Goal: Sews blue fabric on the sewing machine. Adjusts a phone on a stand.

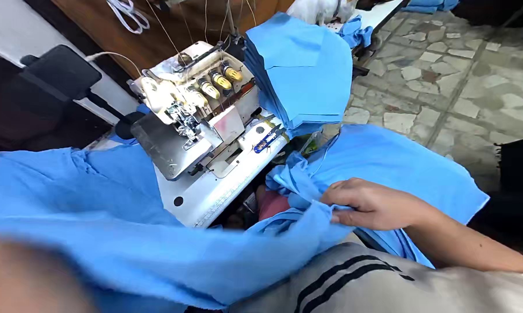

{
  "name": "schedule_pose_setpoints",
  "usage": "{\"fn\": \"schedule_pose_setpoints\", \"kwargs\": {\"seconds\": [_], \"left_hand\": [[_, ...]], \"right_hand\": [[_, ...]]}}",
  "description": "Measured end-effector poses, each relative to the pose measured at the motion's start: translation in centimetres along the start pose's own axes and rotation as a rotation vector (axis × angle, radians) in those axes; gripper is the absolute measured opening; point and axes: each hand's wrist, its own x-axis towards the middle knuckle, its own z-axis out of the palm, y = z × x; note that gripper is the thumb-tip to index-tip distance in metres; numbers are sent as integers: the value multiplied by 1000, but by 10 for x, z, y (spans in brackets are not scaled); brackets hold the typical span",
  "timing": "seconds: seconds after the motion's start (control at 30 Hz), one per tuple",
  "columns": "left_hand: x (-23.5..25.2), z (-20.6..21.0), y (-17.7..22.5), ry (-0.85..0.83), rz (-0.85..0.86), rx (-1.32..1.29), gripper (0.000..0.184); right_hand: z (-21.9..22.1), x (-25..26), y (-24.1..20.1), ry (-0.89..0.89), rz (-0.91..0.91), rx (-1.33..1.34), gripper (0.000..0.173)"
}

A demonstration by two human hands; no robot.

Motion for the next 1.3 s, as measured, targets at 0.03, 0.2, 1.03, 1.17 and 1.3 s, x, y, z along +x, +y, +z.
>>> {"fn": "schedule_pose_setpoints", "kwargs": {"seconds": [0.03,0.2,1.03,1.17,1.3], "left_hand": [[20,33,-32,-101,100,66,42],[43,140,-101,-488,-192,342,73],[28,134,-90,-656,148,540,56],[14,120,-70,-630,209,536,50],[-19,130,-8,-596,446,288,37]], "right_hand": [[7,-6,9,2,94,-24,28],[40,-23,49,-170,528,-44,23],[47,65,101,-536,613,70,26],[49,41,97,-387,634,31,28],[55,20,96,-257,665,45,30]]}}
